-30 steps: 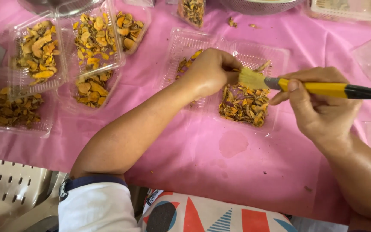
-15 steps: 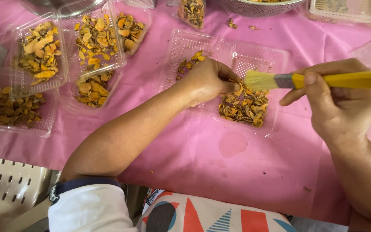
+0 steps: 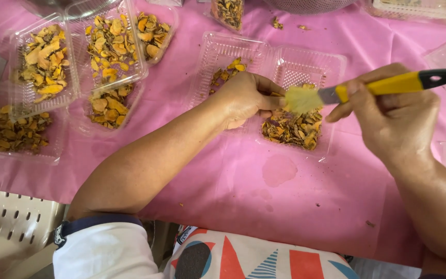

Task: The person sorts dried leaves into plastic containers, using a small brush to sweep fragments and their hands to move larger pieces between containers on a table surface.

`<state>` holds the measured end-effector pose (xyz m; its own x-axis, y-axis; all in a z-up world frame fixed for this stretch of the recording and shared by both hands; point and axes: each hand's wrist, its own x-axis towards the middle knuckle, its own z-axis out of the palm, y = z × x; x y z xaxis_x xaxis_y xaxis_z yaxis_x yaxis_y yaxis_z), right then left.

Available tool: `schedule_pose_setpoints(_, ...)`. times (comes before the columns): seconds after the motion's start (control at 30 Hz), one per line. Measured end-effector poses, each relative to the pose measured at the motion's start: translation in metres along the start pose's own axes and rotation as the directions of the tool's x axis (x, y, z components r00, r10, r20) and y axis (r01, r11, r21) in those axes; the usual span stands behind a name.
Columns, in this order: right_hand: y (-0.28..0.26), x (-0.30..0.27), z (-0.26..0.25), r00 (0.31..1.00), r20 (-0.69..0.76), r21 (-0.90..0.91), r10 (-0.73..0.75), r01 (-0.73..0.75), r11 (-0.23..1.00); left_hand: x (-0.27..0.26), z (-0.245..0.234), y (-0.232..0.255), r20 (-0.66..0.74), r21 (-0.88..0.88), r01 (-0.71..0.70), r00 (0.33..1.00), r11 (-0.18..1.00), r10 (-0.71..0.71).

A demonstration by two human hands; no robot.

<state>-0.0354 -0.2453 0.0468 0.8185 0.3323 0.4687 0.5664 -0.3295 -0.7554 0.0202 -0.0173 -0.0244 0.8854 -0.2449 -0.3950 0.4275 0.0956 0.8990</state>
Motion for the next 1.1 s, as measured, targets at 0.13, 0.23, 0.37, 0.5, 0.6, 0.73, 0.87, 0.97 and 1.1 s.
schedule_pose_setpoints(0.13,0.008,-0.004,-0.001,0.983,-0.119,0.108,-0.138,0.151,0.983,-0.003,-0.003,0.0,-0.042,-0.077,0.021,0.999,0.997,-0.024)
schedule_pose_setpoints(0.23,-0.011,0.002,0.006,0.981,0.03,0.029,-0.192,0.191,0.981,0.009,-0.003,-0.006,-0.041,-0.186,0.024,0.999,0.982,-0.032)
schedule_pose_setpoints(0.37,0.007,0.003,-0.007,0.991,-0.018,0.021,-0.132,0.132,0.991,-0.004,-0.011,0.009,-0.04,-0.129,-0.045,0.998,0.991,0.04)
schedule_pose_setpoints(0.5,0.038,0.002,-0.017,0.998,-0.068,0.045,-0.013,0.016,0.999,-0.026,-0.029,0.034,-0.076,0.259,-0.241,0.96,0.935,0.268)
schedule_pose_setpoints(0.6,0.038,0.005,-0.015,0.998,-0.064,0.006,0.004,-0.003,1.0,-0.021,-0.052,0.035,-0.1,0.575,-0.31,0.892,0.757,0.441)
schedule_pose_setpoints(0.73,0.038,0.005,-0.012,0.999,-0.046,-0.023,0.018,-0.02,1.0,-0.008,-0.071,0.024,-0.114,0.819,-0.158,0.897,0.552,0.426)
schedule_pose_setpoints(0.87,0.039,0.006,-0.014,0.999,-0.032,-0.06,0.008,-0.009,0.998,-0.019,-0.054,0.026,-0.13,0.96,0.049,0.951,0.276,0.281)
schedule_pose_setpoints(0.97,0.042,0.004,-0.016,0.999,-0.036,-0.023,0.019,-0.02,1.0,-0.028,-0.026,0.024,-0.028,0.996,0.056,0.931,-0.065,0.364)
schedule_pose_setpoints(1.1,0.019,0.004,-0.016,0.986,-0.038,-0.054,0.162,-0.164,0.985,-0.035,0.008,0.004,0.293,0.956,-0.256,0.802,-0.145,0.52)
